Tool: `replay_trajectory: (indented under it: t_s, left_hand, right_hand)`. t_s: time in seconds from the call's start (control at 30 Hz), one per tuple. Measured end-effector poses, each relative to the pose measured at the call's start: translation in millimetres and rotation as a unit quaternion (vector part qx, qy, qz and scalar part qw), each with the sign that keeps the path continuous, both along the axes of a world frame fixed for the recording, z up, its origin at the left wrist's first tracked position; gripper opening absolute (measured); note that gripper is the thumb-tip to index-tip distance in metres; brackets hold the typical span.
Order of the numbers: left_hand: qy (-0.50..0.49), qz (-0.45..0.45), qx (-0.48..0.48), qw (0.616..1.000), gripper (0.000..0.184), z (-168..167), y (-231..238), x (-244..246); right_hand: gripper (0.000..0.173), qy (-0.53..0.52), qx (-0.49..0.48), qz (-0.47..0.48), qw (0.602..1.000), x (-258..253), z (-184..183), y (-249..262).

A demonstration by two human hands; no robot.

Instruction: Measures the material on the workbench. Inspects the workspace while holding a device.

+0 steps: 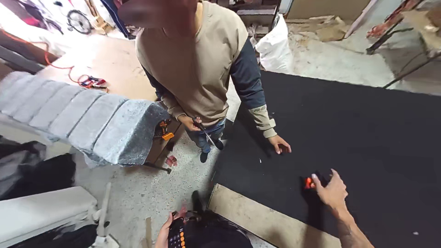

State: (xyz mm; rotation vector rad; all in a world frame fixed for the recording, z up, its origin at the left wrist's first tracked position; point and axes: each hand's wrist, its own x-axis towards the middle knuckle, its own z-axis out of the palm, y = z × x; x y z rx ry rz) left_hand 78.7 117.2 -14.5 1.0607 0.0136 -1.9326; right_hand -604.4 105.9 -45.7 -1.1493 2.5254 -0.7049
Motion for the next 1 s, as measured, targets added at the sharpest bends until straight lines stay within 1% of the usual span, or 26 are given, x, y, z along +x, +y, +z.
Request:
replay_trajectory:
  t_s: [0.07,0.1,0.13,0.17,0.2,0.27,0.3,0.33,0.4,0.43,0.5,0.53,0.6,0.63,0.67,0.7,0.73,0.8,0.87,0.9,0.93,1.0]
  left_hand:
    - [-0.070,-0.006,0.027,0.997,0.062,-3,6,9]
    - [-0.068,-0.020,0.034,0.997,0.061,-6,3,15]
    - [-0.041,-0.036,0.027,0.998,0.063,-12,0,24]
    - [-0.015,-0.055,0.011,0.998,0.063,-19,-4,34]
    - [0.013,-0.069,-0.008,0.997,0.062,-24,-12,45]
    - [0.067,-0.099,-0.031,0.992,0.063,-34,-26,72]
    - [0.079,-0.105,-0.043,0.990,0.065,-35,-35,83]
    - [0.084,-0.102,-0.059,0.989,0.065,-34,-46,93]
    - [0.107,-0.065,-0.086,0.988,0.063,-33,-55,118]
    - [0.120,-0.046,-0.096,0.987,0.061,-35,-52,134]
    - [0.117,-0.009,-0.109,0.987,0.059,-31,-44,173]
    - [0.113,0.017,-0.111,0.987,0.057,-26,-41,192]
    - [0.121,0.061,-0.124,0.983,0.056,-12,-39,220]
    - [0.121,0.071,-0.134,0.981,0.057,-5,-36,232]
    - [0.116,0.075,-0.149,0.979,0.058,1,-33,246]
    - [0.108,0.073,-0.171,0.977,0.057,7,-31,262]
    - [0.095,0.073,-0.199,0.973,0.055,16,-32,280]
    - [0.052,0.090,-0.236,0.966,0.048,41,-38,312]
    - [0.007,0.124,-0.274,0.954,0.038,67,-43,337]
    - [-0.023,0.139,-0.299,0.944,0.034,78,-44,349]
    - [-0.059,0.151,-0.323,0.932,0.032,87,-45,361]
    - [-0.135,0.166,-0.366,0.906,0.030,101,-51,385]
  right_hand:
    - [0.094,-0.062,-0.127,-0.073,0.987,1,51,-6]
    - [0.091,-0.098,-0.171,-0.111,0.974,3,76,-7]
    - [0.088,-0.125,-0.193,-0.140,0.963,1,98,-5]
    - [0.086,-0.144,-0.190,-0.164,0.957,0,117,3]
    - [0.084,-0.170,-0.166,-0.192,0.952,2,132,13]
    - [0.078,-0.227,-0.104,-0.271,0.930,10,142,46]
    - [0.076,-0.251,-0.100,-0.304,0.914,20,145,60]
    - [0.077,-0.270,-0.111,-0.315,0.903,37,149,67]
    - [0.075,-0.287,-0.108,-0.281,0.910,100,160,69]
    - [0.071,-0.294,-0.081,-0.249,0.919,145,161,63]
    - [0.059,-0.336,-0.005,-0.159,0.929,258,142,45]
    - [0.053,-0.362,0.040,-0.093,0.927,323,130,32]
    - [0.044,-0.408,0.117,0.074,0.903,457,110,7]
    - [0.042,-0.422,0.153,0.172,0.877,521,104,-3]
    - [0.043,-0.442,0.182,0.269,0.836,582,96,-12]
    - [0.045,-0.475,0.206,0.351,0.780,638,92,-20]
    - [0.047,-0.526,0.221,0.403,0.716,691,91,-27]
    - [0.048,-0.631,0.237,0.436,0.596,774,97,-40]
    - [0.044,-0.705,0.248,0.438,0.499,828,103,-52]
    - [0.044,-0.730,0.249,0.436,0.462,847,106,-59]
    - [0.044,-0.743,0.248,0.437,0.441,863,110,-65]
    - [0.045,-0.753,0.249,0.446,0.415,891,121,-77]
